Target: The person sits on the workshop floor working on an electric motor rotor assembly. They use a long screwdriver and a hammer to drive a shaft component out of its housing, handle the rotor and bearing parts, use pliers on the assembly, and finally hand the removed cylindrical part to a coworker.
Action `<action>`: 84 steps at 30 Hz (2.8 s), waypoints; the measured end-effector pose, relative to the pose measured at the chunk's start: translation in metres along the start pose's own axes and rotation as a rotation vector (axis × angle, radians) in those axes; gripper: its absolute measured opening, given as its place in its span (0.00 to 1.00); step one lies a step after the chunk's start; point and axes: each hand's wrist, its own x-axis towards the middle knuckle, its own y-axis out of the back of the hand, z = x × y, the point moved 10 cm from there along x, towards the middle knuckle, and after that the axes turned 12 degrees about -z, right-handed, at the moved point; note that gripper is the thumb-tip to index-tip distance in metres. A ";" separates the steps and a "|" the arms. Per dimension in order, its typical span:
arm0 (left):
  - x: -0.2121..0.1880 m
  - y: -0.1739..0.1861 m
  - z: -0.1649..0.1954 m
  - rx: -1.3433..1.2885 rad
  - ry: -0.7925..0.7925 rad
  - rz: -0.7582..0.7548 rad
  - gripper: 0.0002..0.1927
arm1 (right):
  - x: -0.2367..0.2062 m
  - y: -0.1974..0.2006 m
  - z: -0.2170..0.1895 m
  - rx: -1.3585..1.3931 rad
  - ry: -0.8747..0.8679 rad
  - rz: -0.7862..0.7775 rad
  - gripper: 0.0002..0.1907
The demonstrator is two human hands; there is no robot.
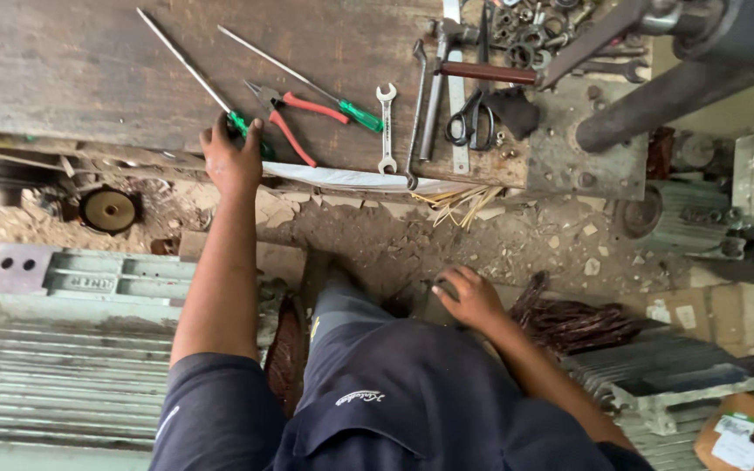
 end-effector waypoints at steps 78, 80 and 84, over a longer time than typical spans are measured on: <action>0.139 0.368 -0.337 -0.007 0.347 0.478 0.29 | 0.269 0.091 -0.309 -0.226 0.527 0.063 0.20; 0.190 0.381 -0.357 0.003 0.475 0.407 0.28 | 0.291 0.084 -0.323 -0.226 0.554 0.019 0.19; 0.269 0.395 -0.397 0.066 0.681 0.343 0.32 | 0.331 0.065 -0.344 -0.266 0.667 -0.008 0.20</action>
